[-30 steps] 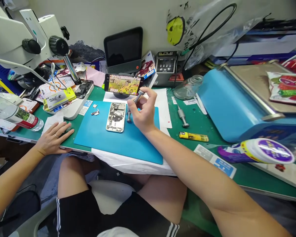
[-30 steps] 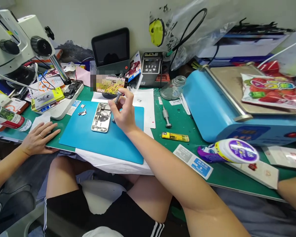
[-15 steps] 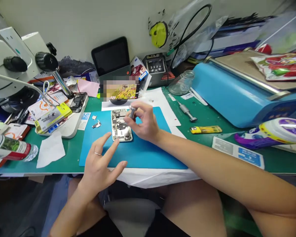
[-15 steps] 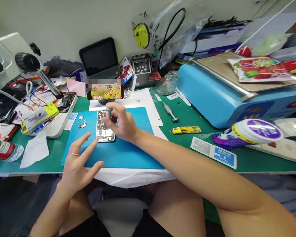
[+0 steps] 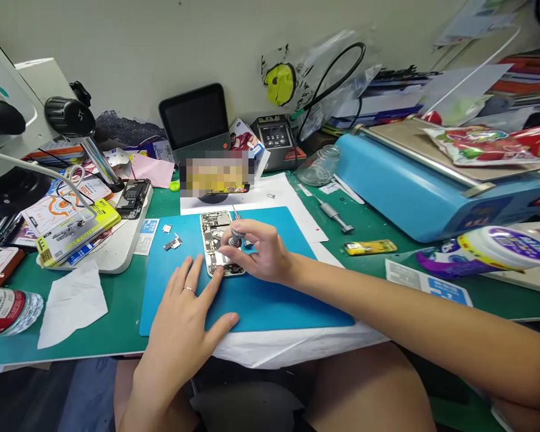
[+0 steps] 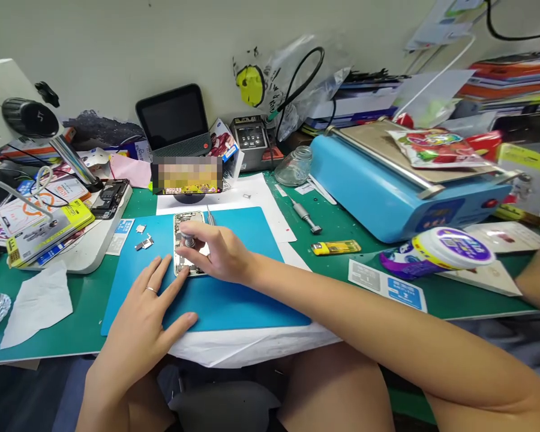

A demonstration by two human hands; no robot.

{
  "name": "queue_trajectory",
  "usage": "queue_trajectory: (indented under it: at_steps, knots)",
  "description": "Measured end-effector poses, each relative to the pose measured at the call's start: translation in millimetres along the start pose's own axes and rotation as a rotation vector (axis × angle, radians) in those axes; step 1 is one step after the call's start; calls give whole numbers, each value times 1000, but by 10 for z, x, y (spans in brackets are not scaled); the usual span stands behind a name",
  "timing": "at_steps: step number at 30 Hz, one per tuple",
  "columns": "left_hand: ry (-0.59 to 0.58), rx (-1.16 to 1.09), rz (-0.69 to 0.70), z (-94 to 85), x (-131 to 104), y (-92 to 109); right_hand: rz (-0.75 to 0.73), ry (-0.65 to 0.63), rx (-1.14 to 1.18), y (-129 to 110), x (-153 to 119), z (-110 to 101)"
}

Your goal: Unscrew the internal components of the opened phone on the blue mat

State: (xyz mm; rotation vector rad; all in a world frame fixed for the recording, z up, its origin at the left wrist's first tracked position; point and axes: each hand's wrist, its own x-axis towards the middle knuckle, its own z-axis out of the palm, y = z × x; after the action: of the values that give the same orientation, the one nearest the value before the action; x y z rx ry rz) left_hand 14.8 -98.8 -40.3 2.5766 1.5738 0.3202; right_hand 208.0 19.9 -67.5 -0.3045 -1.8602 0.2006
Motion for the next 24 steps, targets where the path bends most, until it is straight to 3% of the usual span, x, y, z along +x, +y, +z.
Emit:
queue_trajectory:
  at_steps: [10,16,24]
  knots:
    - [-115,46,78,-59,51,43,54,8,124,-36,62,16]
    - [-66,55,149,-23,47,47,92,-6,245,-114,56,-29]
    - [-42,5,122,0,52,89,80,-70,192,-174,14,-74]
